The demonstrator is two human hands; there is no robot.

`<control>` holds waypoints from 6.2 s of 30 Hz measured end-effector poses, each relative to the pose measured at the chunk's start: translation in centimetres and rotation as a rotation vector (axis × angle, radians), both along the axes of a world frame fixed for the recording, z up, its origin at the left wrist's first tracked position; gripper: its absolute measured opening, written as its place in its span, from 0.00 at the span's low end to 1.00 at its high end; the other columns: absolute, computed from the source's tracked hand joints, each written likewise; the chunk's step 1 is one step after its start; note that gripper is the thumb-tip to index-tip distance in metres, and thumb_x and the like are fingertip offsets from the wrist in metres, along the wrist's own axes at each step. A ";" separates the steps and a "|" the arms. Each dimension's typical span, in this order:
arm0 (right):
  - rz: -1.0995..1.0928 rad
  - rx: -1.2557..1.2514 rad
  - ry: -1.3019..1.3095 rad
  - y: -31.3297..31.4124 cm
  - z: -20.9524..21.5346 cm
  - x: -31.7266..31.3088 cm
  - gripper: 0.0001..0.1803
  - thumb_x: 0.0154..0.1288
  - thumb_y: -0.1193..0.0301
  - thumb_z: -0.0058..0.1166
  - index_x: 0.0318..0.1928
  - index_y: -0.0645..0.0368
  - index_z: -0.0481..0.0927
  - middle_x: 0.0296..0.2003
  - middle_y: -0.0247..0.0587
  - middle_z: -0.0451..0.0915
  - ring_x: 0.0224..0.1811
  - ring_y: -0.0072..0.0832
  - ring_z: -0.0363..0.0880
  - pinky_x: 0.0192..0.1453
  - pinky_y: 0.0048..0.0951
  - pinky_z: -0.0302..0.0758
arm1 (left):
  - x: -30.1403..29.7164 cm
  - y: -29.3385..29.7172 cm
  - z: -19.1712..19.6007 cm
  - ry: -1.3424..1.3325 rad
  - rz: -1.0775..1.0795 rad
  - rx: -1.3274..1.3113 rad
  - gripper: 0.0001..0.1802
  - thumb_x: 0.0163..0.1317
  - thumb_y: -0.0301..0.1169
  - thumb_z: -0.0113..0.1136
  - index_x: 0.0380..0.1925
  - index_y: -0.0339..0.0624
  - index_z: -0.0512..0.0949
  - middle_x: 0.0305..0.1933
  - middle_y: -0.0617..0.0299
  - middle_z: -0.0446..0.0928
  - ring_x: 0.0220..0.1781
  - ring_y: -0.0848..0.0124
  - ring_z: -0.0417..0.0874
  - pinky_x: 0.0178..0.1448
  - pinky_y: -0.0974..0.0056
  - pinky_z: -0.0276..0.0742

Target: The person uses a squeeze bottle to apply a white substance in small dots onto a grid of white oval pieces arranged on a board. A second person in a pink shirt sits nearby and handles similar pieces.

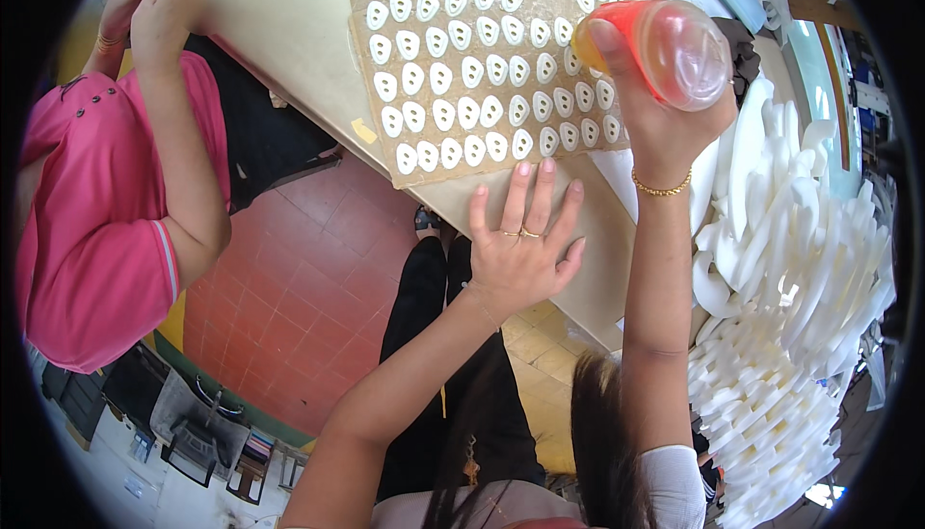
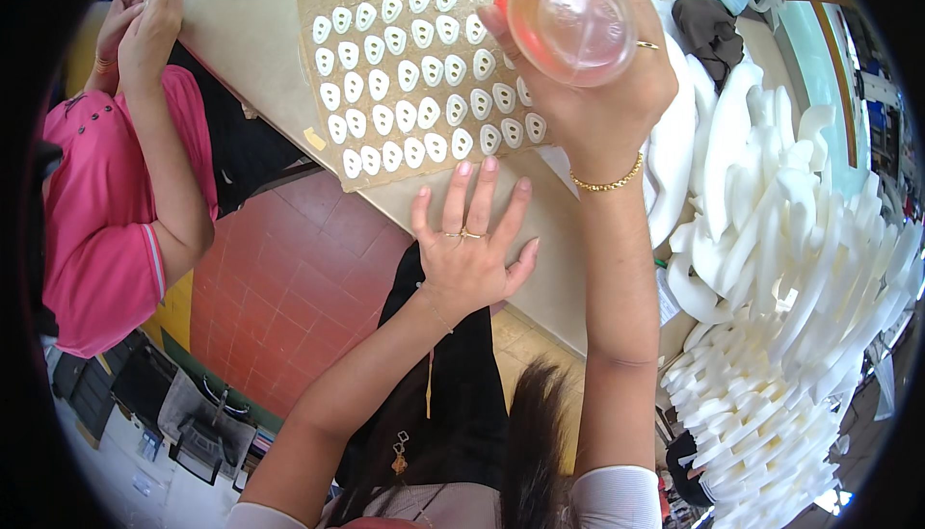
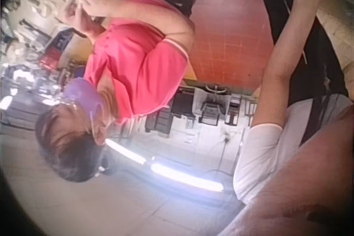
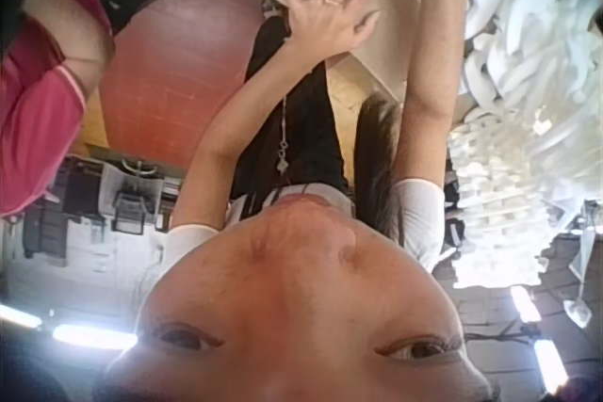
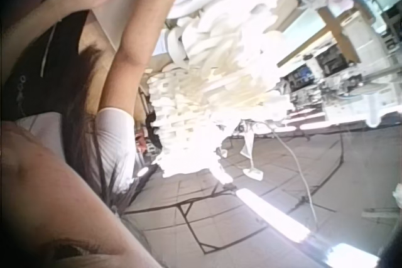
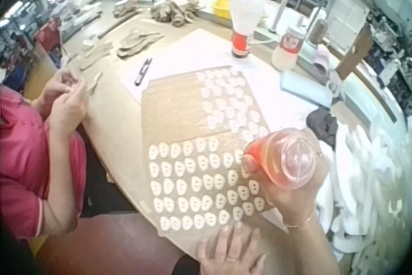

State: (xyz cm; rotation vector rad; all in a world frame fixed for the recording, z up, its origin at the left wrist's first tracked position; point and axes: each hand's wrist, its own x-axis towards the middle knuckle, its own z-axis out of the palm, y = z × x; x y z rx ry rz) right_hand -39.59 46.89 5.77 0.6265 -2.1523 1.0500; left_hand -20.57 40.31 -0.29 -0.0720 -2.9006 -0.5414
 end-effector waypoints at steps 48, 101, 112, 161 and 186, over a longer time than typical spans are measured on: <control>0.055 0.077 -0.099 -0.8 -0.2 1.9 0.22 0.44 0.65 0.78 0.35 0.64 0.80 0.30 0.36 0.83 0.28 0.24 0.81 0.35 0.25 0.78 | 0.0 0.0 -0.1 0.002 0.004 0.036 0.33 0.54 0.52 0.54 0.61 0.56 0.69 0.72 0.52 0.58 0.74 0.56 0.55 0.69 0.35 0.44; -0.162 -0.093 -0.164 6.6 -0.7 3.9 0.22 0.44 0.64 0.78 0.34 0.64 0.81 0.29 0.37 0.82 0.28 0.24 0.80 0.33 0.23 0.76 | -0.2 -0.1 0.3 -0.018 -0.030 -0.057 0.32 0.57 0.52 0.52 0.61 0.55 0.72 0.71 0.52 0.59 0.73 0.53 0.55 0.69 0.38 0.44; -0.070 -0.059 -0.028 5.1 -0.7 2.5 0.20 0.40 0.65 0.79 0.30 0.61 0.82 0.25 0.34 0.79 0.24 0.23 0.78 0.26 0.22 0.73 | -0.1 -0.2 0.2 -0.029 -0.029 -0.057 0.33 0.56 0.53 0.53 0.62 0.56 0.71 0.72 0.52 0.58 0.73 0.53 0.53 0.69 0.38 0.44; -0.016 -0.031 -0.076 3.5 -0.3 2.6 0.19 0.43 0.65 0.78 0.30 0.63 0.82 0.27 0.37 0.81 0.27 0.22 0.80 0.28 0.21 0.74 | 0.0 -0.1 0.0 -0.028 -0.021 -0.026 0.34 0.56 0.53 0.54 0.63 0.57 0.68 0.73 0.52 0.56 0.74 0.55 0.53 0.68 0.36 0.46; -0.037 -0.292 -0.319 4.0 -0.3 3.2 0.19 0.49 0.66 0.75 0.34 0.65 0.82 0.29 0.37 0.84 0.28 0.22 0.80 0.36 0.23 0.76 | 0.0 -0.1 0.1 -0.020 -0.022 -0.029 0.35 0.56 0.53 0.54 0.64 0.57 0.67 0.73 0.52 0.56 0.74 0.55 0.54 0.68 0.36 0.46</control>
